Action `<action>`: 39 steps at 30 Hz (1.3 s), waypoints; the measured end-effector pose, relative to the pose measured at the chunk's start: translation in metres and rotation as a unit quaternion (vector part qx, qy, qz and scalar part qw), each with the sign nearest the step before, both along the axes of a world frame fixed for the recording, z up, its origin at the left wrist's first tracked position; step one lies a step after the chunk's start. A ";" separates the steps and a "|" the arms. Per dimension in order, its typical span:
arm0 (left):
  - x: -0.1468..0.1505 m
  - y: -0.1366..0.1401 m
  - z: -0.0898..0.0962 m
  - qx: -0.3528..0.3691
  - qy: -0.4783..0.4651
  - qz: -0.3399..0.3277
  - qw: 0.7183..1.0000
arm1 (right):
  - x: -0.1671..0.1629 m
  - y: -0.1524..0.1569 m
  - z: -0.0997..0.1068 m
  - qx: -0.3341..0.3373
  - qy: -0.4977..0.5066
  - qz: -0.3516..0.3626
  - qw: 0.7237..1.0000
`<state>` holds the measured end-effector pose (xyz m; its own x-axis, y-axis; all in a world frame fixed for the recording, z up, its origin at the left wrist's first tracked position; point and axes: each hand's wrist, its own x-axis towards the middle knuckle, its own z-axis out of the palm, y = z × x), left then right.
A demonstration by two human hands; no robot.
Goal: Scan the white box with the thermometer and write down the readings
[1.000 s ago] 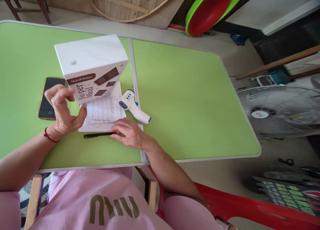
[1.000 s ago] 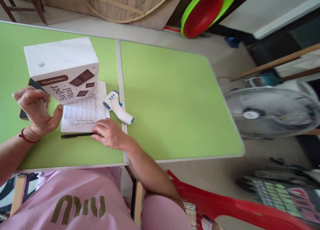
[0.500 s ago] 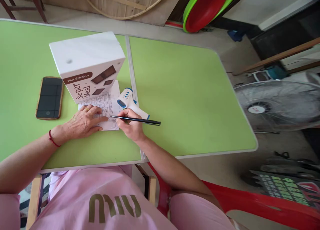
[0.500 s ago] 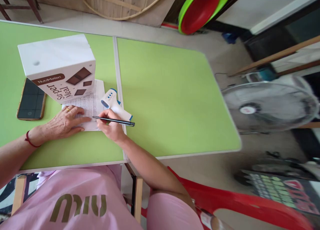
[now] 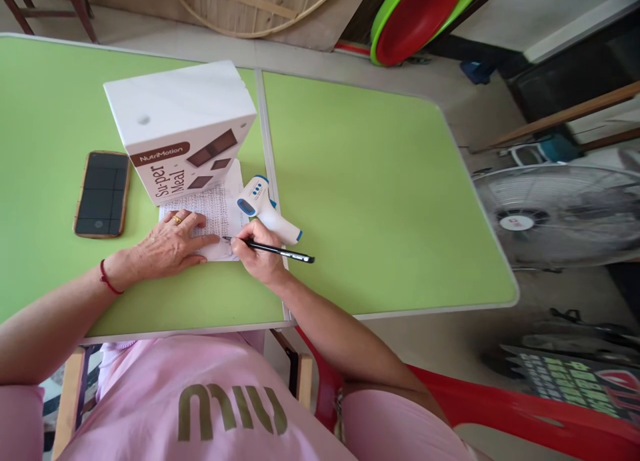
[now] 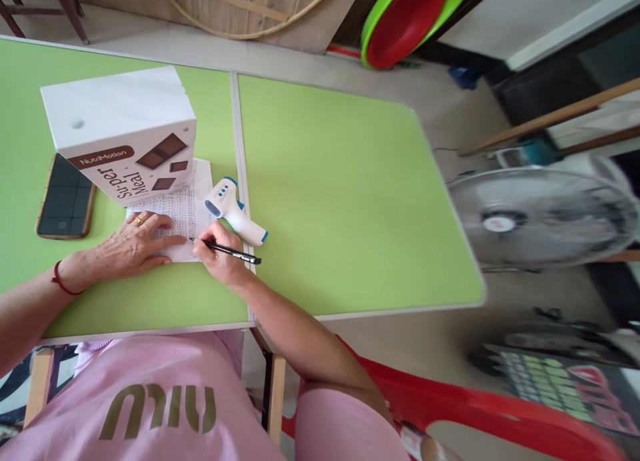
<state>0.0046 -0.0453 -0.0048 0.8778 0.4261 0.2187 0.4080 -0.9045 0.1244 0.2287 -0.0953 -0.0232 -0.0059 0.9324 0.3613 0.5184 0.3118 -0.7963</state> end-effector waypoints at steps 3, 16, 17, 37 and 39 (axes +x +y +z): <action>0.000 0.000 0.000 -0.005 0.001 0.001 1.000 | 0.000 0.000 0.000 -0.009 -0.010 0.005 1.000; -0.001 0.000 0.000 -0.002 0.003 0.000 1.000 | 0.002 0.000 -0.003 -0.021 -0.017 0.008 1.000; -0.001 0.000 0.000 -0.002 0.001 -0.001 1.000 | 0.002 0.000 -0.003 -0.015 -0.014 0.010 1.000; -0.001 0.001 0.002 -0.001 -0.001 -0.006 1.000 | 0.002 0.002 0.000 -0.001 -0.018 0.012 1.000; -0.001 0.001 0.002 0.005 -0.002 -0.008 1.000 | 0.002 0.002 -0.001 0.002 -0.011 0.009 1.000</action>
<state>0.0039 -0.0447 -0.0031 0.8835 0.4104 0.2257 0.3936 -0.9118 0.1173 0.2307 -0.0931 -0.0245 -0.0308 0.9304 0.3652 0.5297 0.3251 -0.7834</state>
